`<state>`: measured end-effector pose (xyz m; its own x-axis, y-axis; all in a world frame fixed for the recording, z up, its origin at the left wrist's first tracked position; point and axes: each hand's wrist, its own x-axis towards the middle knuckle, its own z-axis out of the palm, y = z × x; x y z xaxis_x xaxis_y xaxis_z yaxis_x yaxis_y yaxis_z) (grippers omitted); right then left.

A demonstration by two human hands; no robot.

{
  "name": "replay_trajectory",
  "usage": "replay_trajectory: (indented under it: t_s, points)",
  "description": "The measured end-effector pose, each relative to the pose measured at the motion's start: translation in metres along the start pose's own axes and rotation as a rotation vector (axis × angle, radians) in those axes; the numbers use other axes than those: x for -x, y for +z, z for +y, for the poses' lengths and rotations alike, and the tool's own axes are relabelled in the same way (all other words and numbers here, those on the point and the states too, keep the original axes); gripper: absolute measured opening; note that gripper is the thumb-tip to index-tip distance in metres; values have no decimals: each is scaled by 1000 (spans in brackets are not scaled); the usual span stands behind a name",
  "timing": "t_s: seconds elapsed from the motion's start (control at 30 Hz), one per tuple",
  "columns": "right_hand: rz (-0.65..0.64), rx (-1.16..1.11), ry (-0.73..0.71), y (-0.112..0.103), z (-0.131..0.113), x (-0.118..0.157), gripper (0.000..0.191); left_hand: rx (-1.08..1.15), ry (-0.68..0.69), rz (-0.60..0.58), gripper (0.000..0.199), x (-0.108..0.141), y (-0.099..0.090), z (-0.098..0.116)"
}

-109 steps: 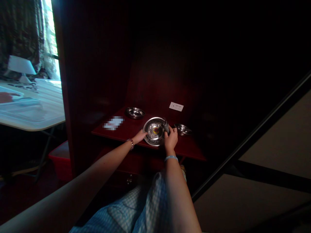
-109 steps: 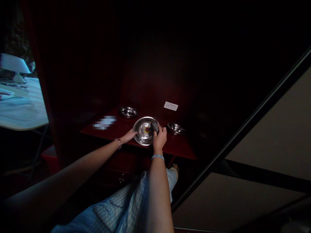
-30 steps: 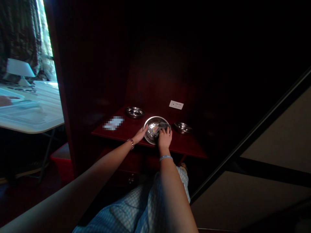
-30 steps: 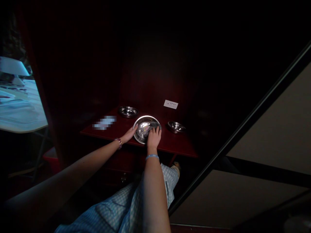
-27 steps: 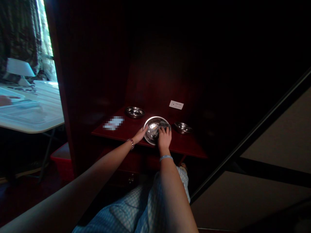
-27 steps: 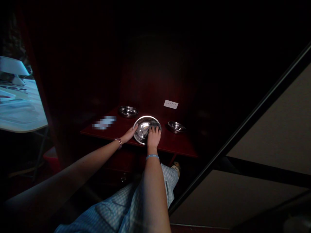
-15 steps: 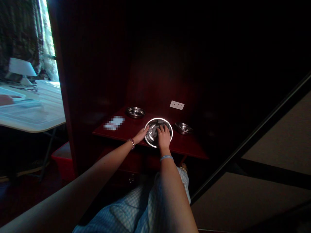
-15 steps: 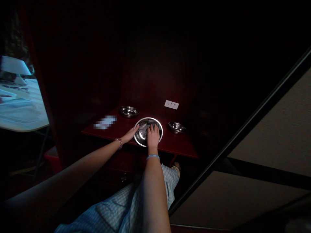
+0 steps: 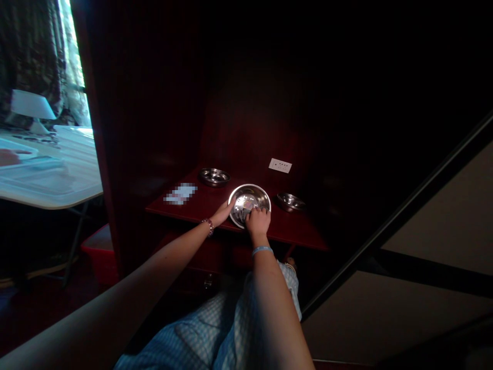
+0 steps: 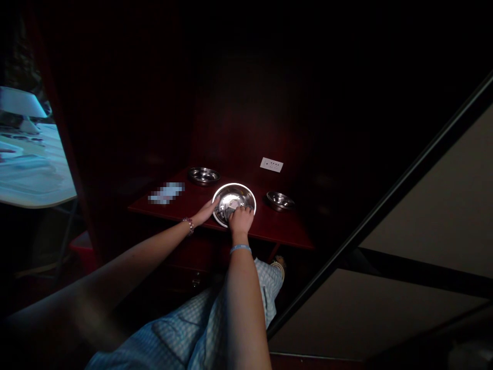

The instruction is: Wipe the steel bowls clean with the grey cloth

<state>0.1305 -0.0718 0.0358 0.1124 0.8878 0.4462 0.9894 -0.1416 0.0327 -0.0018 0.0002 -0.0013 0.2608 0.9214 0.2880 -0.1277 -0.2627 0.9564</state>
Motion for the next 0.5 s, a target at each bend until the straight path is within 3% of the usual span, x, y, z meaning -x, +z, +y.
replay_trajectory:
  t_s: [0.23,0.5]
  points:
    - [-88,-255,44,6,-8,2,32,4,5,23,75,-6,-1,-8]
    - [-189,-886,98,24,-5,-16,27,-34,-16,81,70,-11,-2,-14]
